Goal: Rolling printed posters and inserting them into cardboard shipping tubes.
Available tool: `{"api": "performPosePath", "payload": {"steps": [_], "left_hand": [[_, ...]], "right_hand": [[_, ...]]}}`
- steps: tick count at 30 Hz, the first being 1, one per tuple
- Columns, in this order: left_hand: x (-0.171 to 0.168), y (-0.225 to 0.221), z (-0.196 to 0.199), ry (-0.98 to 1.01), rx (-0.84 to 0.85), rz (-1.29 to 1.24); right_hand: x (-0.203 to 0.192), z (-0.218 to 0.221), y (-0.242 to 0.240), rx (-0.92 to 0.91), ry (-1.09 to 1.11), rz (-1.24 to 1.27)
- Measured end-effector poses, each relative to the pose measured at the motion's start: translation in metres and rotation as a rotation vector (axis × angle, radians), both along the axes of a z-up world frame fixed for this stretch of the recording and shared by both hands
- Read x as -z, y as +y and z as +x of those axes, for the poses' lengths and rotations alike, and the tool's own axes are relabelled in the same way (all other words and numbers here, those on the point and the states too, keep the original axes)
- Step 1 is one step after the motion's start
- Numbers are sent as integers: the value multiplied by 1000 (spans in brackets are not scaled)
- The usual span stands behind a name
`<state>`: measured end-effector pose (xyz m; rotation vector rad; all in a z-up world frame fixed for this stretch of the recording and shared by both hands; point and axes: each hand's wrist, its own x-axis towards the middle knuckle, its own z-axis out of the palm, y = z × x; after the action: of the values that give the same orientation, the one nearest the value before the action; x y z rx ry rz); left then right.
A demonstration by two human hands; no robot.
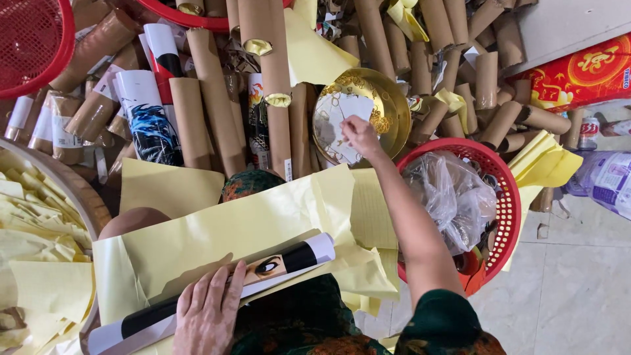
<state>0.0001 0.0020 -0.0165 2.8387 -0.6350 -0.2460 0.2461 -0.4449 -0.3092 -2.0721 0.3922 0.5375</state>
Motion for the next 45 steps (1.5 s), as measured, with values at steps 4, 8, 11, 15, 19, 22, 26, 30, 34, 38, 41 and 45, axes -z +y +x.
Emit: {"api": "performPosePath", "payload": {"steps": [4,8,11,15,19,22,26,30,34,38,41,45], "left_hand": [[2,-2,2,-52,7,-33],[1,-4,1,-48,-11,-25],[-2,-6,3,-36,-10,-18],[-2,-8,1,11,-9,18],[-11,-12,11,-62,-4,-40],[-22,-15,13,-77,6,-52],[-35,-17,12,-129,12,-150],[-35,-16,7,-174,24,-189],[-32,-13,0,-172,11,-228],[-34,-10,1,-178,36,-191],[-32,-8,6,-184,52,-132],[-36,-1,30,153,55,-13]], "right_hand": [[4,22,8,8,-168,-496],[12,16,20,51,-214,-675],[32,18,12,106,-272,-655],[28,16,-6,205,-469,-633],[-37,21,-8,250,-566,-616],[-109,10,15,241,-622,-260],[-228,-40,82,-18,-459,537],[-318,-81,161,-465,-394,407],[-323,-101,191,-678,-400,124],[-312,-115,199,-782,-333,-68],[-310,-121,195,-849,-340,-177],[-344,-140,196,-778,-646,-260]]}}
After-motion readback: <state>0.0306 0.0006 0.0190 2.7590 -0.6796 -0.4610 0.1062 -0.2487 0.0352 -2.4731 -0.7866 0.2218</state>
